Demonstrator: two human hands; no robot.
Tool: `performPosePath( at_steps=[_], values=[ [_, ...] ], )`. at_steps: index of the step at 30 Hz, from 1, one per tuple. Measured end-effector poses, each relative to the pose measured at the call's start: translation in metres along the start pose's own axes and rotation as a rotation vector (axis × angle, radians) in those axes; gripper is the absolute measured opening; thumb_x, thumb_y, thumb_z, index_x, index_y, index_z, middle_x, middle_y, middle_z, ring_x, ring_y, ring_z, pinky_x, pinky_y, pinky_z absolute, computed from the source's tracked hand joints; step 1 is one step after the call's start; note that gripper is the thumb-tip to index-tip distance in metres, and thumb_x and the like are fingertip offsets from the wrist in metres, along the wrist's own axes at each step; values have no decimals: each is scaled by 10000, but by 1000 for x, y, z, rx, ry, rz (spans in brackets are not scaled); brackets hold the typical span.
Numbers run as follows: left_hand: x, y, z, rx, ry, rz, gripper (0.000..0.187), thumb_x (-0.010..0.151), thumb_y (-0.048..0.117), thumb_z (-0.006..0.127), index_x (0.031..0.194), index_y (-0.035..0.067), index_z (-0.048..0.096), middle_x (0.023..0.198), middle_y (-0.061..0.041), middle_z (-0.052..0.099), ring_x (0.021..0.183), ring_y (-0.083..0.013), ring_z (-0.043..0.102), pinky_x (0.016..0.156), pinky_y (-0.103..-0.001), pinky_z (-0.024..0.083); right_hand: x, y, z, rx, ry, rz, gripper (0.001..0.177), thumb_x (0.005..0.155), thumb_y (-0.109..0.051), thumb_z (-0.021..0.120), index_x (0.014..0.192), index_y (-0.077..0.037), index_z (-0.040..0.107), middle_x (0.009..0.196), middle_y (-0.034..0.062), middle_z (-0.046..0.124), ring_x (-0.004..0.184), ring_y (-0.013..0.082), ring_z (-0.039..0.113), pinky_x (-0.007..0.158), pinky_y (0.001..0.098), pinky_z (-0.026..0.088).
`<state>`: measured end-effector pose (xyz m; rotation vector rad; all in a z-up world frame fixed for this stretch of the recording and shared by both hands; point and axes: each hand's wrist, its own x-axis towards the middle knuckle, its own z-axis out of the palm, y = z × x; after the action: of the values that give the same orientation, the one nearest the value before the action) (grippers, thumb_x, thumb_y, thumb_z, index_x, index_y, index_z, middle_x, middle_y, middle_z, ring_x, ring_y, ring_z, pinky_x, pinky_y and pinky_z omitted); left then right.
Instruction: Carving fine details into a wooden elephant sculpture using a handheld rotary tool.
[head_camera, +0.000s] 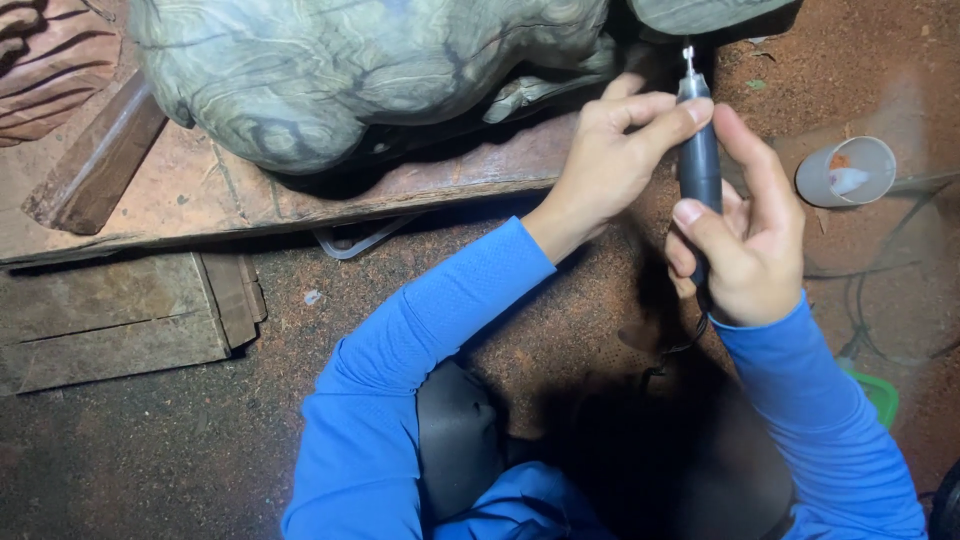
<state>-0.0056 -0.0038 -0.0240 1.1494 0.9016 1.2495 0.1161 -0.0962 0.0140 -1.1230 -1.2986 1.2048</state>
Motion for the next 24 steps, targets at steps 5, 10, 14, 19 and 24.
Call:
performPosePath(
  at_steps=[5,10,14,19,24],
  values=[
    [-3,-25,-31,0,-197,155,172,949,252,715,937,113,814,1185,-68,757,1456,-208,468,1249,-374,356,-6,32,12,-46,-6,-150,714,977,106,540,1618,-16,249,1109,344,562,428,221,491,404,294,487],
    [6,-35,-52,-178,-183,50,239,943,213,732,1090,36,799,1542,-266,499,1469,-277,464,1270,-395,315,4,48,40,-40,-29,-203,794,995,131,553,1647,-84,154,1769,168,118,543,231,618,473,308,598],
    [9,-28,-54,-144,-182,73,278,963,253,711,1132,45,787,1561,-321,457,1520,-309,397,1273,-400,297,12,45,49,-74,-11,-208,781,1014,93,545,1648,-114,138,1755,199,188,495,199,582,409,270,540],
    [11,-29,-47,-43,-175,114,217,975,281,704,1039,102,810,1209,-39,753,1542,-277,349,1291,-456,260,12,53,43,-65,41,-200,789,1027,99,524,1670,-134,131,1095,294,662,473,170,541,401,264,522],
    [11,-20,-35,74,-155,138,217,948,279,674,871,114,791,1134,-64,739,1485,-224,395,1238,-395,321,12,62,34,-72,83,-188,787,1019,88,530,1674,-135,155,910,245,621,459,178,534,382,277,508]
  ],
)
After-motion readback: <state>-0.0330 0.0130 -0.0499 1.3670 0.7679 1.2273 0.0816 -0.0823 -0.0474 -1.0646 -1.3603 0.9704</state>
